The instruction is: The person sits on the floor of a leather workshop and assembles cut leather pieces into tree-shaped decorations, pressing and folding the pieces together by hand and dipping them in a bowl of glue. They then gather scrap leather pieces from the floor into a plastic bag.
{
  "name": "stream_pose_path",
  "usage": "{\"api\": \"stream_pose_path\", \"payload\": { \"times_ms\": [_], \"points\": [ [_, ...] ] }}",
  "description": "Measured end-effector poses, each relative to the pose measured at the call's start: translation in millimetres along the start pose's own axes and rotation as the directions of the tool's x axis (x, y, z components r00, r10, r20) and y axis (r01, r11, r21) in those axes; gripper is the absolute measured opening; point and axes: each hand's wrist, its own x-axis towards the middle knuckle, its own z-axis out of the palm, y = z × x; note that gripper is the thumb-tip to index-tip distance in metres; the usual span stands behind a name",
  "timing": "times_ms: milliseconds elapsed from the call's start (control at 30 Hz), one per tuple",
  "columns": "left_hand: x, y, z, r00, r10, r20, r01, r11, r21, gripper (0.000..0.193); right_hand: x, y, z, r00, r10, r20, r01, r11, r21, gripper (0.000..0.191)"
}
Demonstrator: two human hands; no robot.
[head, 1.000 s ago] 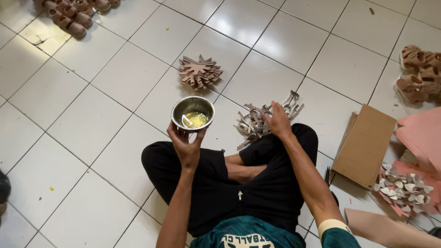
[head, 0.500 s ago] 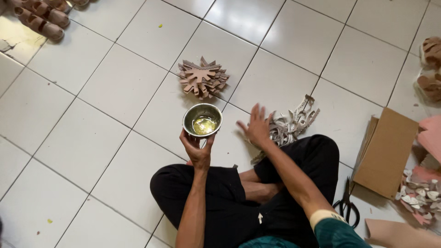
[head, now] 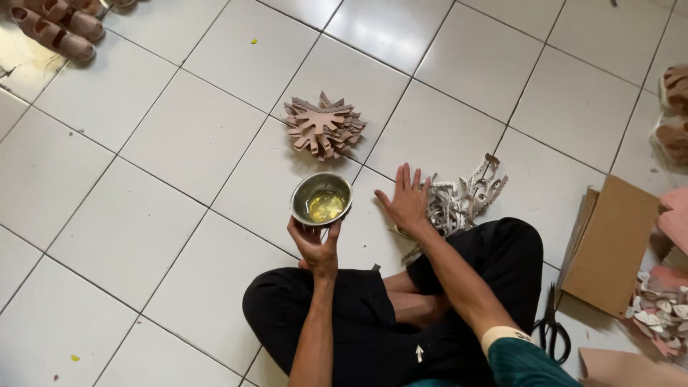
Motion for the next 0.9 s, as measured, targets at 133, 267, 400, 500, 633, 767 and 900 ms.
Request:
{"api": "stream_pose_path", "payload": {
  "times_ms": [133, 267, 400, 500, 633, 767, 900],
  "points": [
    [0.4, 0.8, -1.3, 0.997, -0.028, -0.069, 0.024, 0.998, -0.063, 0.089, 3.1, -6.4, -3.8, 0.996, -0.047, 0.073, 0.058, 0.987, -0.153, 0.113],
    [1.6, 4.0, 0.1, 1.000, 0.026, -0.011, -0.026, 0.999, 0.020, 0.090, 4.9, -11.2, -10.9, 0.995, -0.040, 0.091, 0.045, 0.998, -0.050, 0.105],
    [-3.3, 10.7, 4.1, 0.998, 0.048, 0.032, -0.050, 0.997, 0.066, 0.095, 5.5, -22.3, -12.0, 1.000, -0.018, 0.008, 0.019, 0.991, -0.130, 0.112],
    [-0.8, 13.3, 12.1, 0.990, 0.125, 0.067, -0.130, 0.989, 0.077, 0.098, 4.4, -20.2, -14.9, 0.989, -0.143, 0.040, 0.148, 0.974, -0.172, 0.112],
    [-2.5, 17.6, 12.7, 0.990, 0.112, 0.082, -0.122, 0.984, 0.129, 0.097, -1.2, -8.3, -19.1, 0.996, 0.045, -0.079, -0.044, 0.999, 0.018, 0.119],
    [-3.9, 18.1, 12.3, 0.993, 0.074, 0.088, -0.081, 0.994, 0.076, 0.098, 4.3, 7.5, -28.0, 0.987, -0.153, 0.043, 0.159, 0.969, -0.191, 0.114],
    [-5.4, 14.3, 11.5, 0.993, 0.051, 0.108, -0.069, 0.983, 0.172, 0.098, 15.5, 4.6, -25.3, 0.991, 0.089, 0.101, -0.078, 0.991, -0.106, 0.115]
  ]
}}
